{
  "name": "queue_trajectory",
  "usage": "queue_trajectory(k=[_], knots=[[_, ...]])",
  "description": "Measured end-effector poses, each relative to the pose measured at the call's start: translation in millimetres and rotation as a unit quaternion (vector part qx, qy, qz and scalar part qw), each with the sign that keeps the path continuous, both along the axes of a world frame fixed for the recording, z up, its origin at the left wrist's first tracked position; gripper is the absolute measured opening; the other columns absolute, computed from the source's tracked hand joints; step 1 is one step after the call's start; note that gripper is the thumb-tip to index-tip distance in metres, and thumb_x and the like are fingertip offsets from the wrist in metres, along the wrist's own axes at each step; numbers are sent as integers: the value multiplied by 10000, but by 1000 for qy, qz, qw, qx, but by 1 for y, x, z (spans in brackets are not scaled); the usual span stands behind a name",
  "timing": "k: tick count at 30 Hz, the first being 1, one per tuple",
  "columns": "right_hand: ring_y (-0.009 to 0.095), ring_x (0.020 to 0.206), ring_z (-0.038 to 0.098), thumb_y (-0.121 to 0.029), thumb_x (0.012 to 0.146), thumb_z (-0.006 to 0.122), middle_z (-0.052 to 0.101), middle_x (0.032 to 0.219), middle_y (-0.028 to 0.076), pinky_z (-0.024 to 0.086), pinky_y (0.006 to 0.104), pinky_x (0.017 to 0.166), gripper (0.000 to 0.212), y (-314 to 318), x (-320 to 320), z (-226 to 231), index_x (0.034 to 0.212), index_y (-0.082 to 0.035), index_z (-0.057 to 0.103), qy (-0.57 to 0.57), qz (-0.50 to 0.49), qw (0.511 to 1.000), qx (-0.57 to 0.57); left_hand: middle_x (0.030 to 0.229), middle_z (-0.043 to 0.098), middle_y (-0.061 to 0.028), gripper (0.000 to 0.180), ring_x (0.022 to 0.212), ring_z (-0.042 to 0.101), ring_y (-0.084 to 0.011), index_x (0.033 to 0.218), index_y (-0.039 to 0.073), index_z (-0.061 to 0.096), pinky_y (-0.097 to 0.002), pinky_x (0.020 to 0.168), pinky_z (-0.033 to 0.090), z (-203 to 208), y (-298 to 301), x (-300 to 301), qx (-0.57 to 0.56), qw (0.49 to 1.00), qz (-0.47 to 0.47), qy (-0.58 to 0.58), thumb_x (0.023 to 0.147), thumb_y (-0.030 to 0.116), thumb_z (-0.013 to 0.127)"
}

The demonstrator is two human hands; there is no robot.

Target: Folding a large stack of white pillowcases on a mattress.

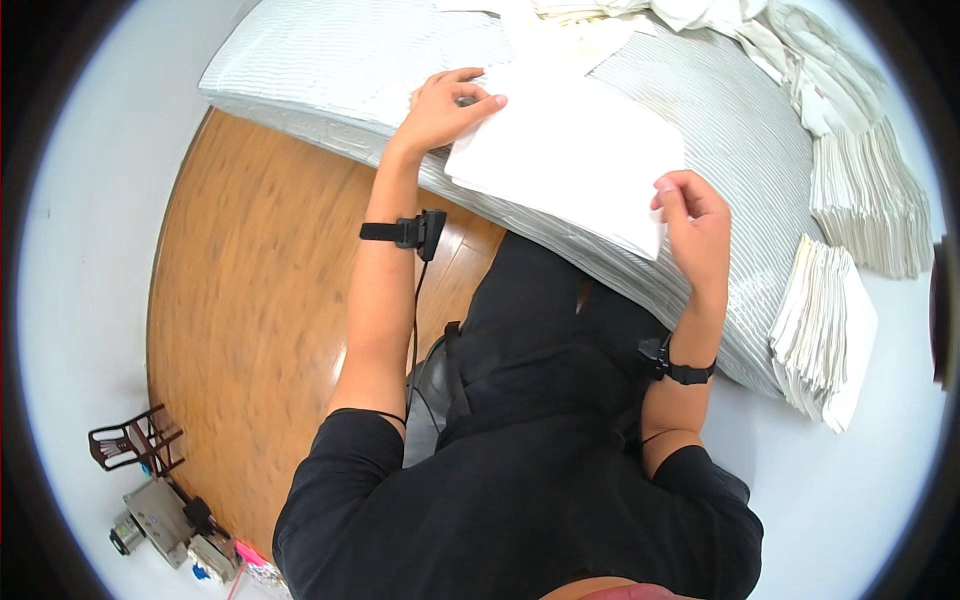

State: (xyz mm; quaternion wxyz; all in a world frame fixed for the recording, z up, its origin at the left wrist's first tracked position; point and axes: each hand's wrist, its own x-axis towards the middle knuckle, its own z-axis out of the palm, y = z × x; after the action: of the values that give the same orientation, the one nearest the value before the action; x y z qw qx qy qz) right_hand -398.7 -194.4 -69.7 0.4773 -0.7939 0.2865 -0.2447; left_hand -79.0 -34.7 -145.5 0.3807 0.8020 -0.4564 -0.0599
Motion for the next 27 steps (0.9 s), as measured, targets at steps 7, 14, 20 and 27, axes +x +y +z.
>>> queue_trajectory(k=[7, 14, 20, 27], knots=[[72, 610, 533, -167, 956, 620, 640, 698, 14, 412, 248, 567, 169, -38, -21, -55, 912, -15, 679, -31, -155, 987, 25, 1454, 539, -134, 254, 1350, 440, -318, 757, 81, 708, -427, 1120, 328, 2, 9, 7, -37, 985, -40, 161, 841, 321, 719], [130, 578, 593, -203, 925, 644, 680, 684, 43, 451, 283, 563, 159, -29, -25, -46, 893, -53, 687, 23, -157, 987, -25, 1313, 624, -154, 176, 985, 598, -160, 723, 24, 603, -268, 865, 457, 0, 7, 10, -116, 955, 13, 273, 856, 131, 648], [176, 586, 629, -205, 917, 642, 697, 702, 59, 479, 321, 577, 152, -35, -34, -52, 903, -62, 691, 17, -148, 989, -24, 1083, 689, -100, 200, 966, 626, -131, 874, -27, 655, -257, 831, 473, 10, -7, -8, -34, 949, 58, 307, 918, 167, 633], [260, 690, 672, -240, 924, 618, 716, 773, 80, 509, 378, 641, 188, -41, -33, -33, 896, -68, 687, 84, -88, 992, -33, 1406, 541, -262, 237, 1322, 491, -266, 894, -69, 653, -332, 1017, 410, 15, -3, -4, 4, 979, 61, 196, 888, 167, 671]])
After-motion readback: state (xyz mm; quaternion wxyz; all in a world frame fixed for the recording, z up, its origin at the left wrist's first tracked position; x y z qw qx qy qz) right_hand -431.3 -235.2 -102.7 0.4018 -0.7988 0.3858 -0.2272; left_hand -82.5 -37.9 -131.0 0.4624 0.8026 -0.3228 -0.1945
